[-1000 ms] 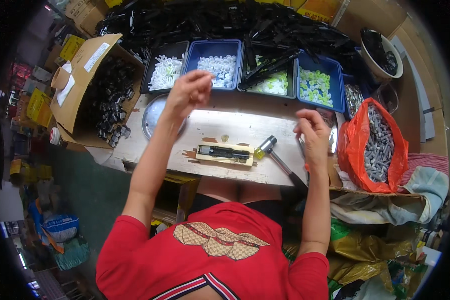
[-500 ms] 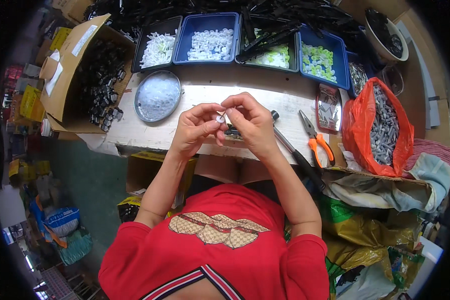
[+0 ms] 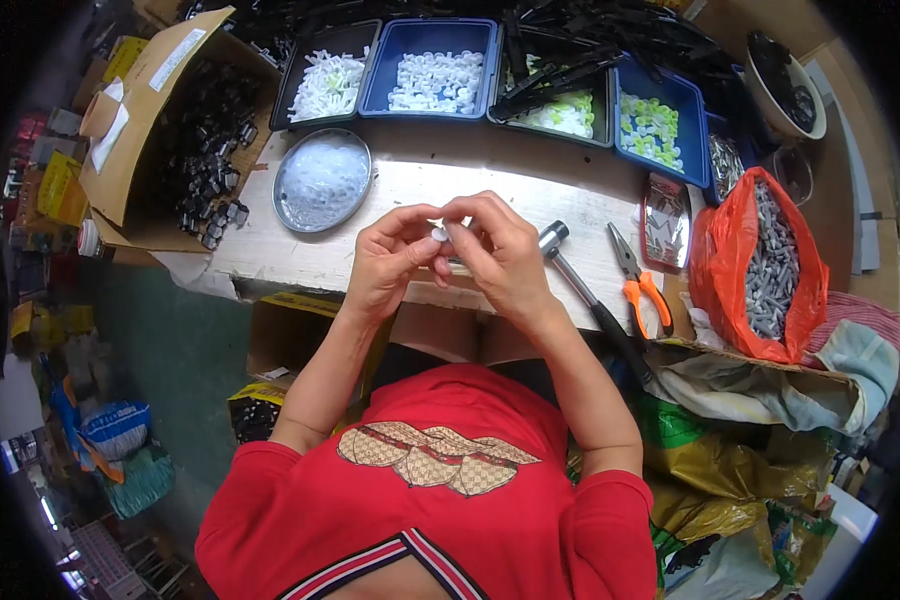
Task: The recorder is assembling small plastic and metal components using a wooden jig, a hammer, and pliers at a workbench.
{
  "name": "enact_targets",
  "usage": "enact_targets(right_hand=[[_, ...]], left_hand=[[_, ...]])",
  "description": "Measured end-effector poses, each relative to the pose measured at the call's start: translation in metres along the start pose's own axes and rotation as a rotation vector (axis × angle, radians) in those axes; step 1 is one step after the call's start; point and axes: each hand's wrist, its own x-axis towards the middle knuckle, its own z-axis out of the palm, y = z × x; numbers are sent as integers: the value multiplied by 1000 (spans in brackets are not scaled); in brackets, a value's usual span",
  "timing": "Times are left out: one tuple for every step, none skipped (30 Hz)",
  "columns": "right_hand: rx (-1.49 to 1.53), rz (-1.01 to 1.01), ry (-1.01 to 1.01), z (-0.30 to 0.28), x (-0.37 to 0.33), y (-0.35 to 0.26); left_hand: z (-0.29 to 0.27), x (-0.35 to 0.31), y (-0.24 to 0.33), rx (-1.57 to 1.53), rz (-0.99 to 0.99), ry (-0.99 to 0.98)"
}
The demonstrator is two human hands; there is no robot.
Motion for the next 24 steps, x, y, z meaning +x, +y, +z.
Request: enact_targets(right_hand=[[1, 2, -3, 1, -1, 2], [6, -46, 8, 1, -2, 5], [11, -94, 20, 1, -3, 6], [-29, -114, -9, 2, -4, 5], [-29, -112, -12, 3, -4, 5], [-96, -165, -36, 4, -4, 5], [-162, -216, -56, 4, -3, 6], [-161, -212, -56, 5, -3, 7], [-204, -246, -38, 7, -3, 8], [-251, -281, -22, 8, -3, 9], [-252, -280, -24, 9, -3, 11], [-331, -304, -31, 8, -2, 12], [-410, -327, -38, 8, -1, 14], [-459, -315, -38, 6, 0, 17], [-507, -302, -37, 4, 1, 20], [-544, -293, -26, 3, 1, 25], [-544, -290, -28, 3, 0, 28], [-622, -295, -65, 3, -1, 30], [-700, -301, -102, 3, -3, 33], [-726, -295, -110, 6, -4, 36], [-726, -292, -112, 8, -6, 38], [-749, -301, -121, 9, -6, 39], [-771, -309, -131, 11, -6, 40], [-770, -307, -133, 14, -7, 41]], left_hand=[[-1, -2, -2, -17, -6, 19], [-2, -3, -3, -35, -13, 37], [-3, -5, -4, -36, -13, 40], [-4, -7, -6, -64, -5, 50], [-5, -8, -7, -93, 3, 60], [-6, -9, -8, -95, 3, 63], [-7, -9, -9, -87, 15, 61], [-7, -9, -9, -78, 27, 59], [-6, -9, -10, -79, 23, 61], [-6, -9, -10, -44, 33, 66], [-6, -10, -10, -9, 42, 72], [-6, -10, -8, -11, 41, 74], [-6, -10, -5, 106, 3, 106], [-6, -9, -1, 224, -35, 138], [-5, -8, 2, 335, 16, 166], [-5, -7, 5, 448, 67, 193], [-8, -5, 7, 526, 108, 212], [-14, -4, 9, 584, 127, 212], [-19, -2, 9, 641, 147, 211], [-21, -2, 8, 668, 142, 236], [-24, -1, 6, 666, 139, 237], [-26, -1, 5, 748, 163, 217], [-28, -1, 4, 831, 186, 196], [-28, -2, 3, 830, 183, 198]])
